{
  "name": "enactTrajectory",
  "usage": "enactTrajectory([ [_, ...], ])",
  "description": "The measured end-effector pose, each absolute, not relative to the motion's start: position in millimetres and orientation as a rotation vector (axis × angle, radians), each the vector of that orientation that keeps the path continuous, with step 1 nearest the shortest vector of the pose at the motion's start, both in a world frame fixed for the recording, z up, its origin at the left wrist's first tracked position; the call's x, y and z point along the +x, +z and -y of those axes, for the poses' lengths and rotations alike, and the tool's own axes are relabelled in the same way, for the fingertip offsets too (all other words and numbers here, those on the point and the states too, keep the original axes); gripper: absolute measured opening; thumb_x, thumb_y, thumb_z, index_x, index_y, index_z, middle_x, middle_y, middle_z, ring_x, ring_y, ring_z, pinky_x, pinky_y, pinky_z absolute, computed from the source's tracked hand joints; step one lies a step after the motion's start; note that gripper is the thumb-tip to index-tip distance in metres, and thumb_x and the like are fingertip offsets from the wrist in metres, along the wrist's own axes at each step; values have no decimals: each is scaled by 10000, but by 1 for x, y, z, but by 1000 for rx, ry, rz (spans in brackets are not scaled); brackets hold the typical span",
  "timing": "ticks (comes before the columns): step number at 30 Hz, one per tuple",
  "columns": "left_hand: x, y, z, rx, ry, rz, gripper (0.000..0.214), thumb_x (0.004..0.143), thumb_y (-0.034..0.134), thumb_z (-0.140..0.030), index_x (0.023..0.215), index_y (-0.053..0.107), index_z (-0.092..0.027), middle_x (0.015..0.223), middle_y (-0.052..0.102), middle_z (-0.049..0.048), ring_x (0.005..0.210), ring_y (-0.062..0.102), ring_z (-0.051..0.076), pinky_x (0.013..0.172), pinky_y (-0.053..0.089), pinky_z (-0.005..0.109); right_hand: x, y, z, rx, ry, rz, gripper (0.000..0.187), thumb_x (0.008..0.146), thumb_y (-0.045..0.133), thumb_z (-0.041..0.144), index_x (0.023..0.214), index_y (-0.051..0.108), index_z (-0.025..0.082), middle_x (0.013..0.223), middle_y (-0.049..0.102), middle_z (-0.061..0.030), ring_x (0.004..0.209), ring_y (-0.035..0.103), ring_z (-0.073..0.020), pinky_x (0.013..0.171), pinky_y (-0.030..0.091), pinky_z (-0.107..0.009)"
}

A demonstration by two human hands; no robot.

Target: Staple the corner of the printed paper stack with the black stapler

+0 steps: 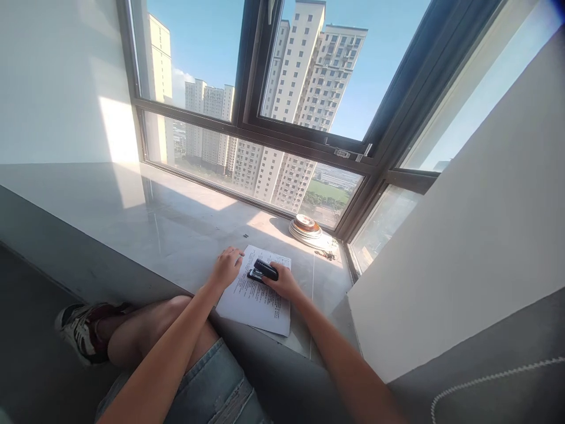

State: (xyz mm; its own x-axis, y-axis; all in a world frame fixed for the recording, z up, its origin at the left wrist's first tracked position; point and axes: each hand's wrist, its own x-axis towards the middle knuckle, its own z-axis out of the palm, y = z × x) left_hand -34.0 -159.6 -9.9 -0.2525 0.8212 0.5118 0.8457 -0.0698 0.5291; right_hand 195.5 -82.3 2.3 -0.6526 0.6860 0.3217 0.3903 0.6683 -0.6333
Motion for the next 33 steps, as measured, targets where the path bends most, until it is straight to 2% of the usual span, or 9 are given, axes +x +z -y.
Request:
enactTrajectory([
  [3,-37,2,164,-1589,-1440,2092,231,978,451,-198,979,681,-184,1026,683,117,955,652,267,917,514,394,186,0,85,-844,712,2320,194,801,701,362,812,588,204,757,611,15,737,553,-158,672,382,-249],
  [6,-40,8,168,-1382,-1579,2066,211,983,450,-211,938,655,-189,978,661,104,880,636,251,866,509,382,178,-2,87,-851,694,2305,209,799,704,381,807,589,207,744,602,12,732,547,-160,666,381,-245],
  [15,-43,-1,163,-1459,-1505,2222,196,941,487,-188,867,668,-202,956,686,98,876,648,251,844,516,367,177,-4,87,-833,695,2288,197,805,705,369,834,607,200,753,607,19,731,548,-151,678,384,-245],
  [20,-40,-10,158,-1785,-1462,2214,265,927,455,-124,937,709,-198,1038,735,85,900,692,229,873,526,333,177,-4,86,-793,677,2284,215,804,722,375,851,624,190,774,623,20,748,552,-154,701,379,-255],
  [24,-40,-19,154,-1975,-1328,2207,340,889,442,-58,957,741,-205,1071,760,76,986,707,224,924,507,293,178,-6,85,-723,705,2269,222,822,730,359,959,660,198,863,674,12,816,595,-170,762,411,-269],
  [29,-42,-26,151,-2111,-1277,2202,348,909,447,-86,1031,752,-202,1105,770,77,1015,704,226,942,499,290,184,-4,79,-733,732,2273,271,795,767,338,1015,680,206,909,699,0,852,619,-189,792,431,-284],
  [33,-41,-25,150,-2140,-1297,2230,359,933,425,-114,1078,745,-192,1130,770,89,1041,702,235,957,499,304,194,1,71,-718,821,2295,317,793,792,401,1022,698,203,899,699,5,847,614,-188,786,431,-281],
])
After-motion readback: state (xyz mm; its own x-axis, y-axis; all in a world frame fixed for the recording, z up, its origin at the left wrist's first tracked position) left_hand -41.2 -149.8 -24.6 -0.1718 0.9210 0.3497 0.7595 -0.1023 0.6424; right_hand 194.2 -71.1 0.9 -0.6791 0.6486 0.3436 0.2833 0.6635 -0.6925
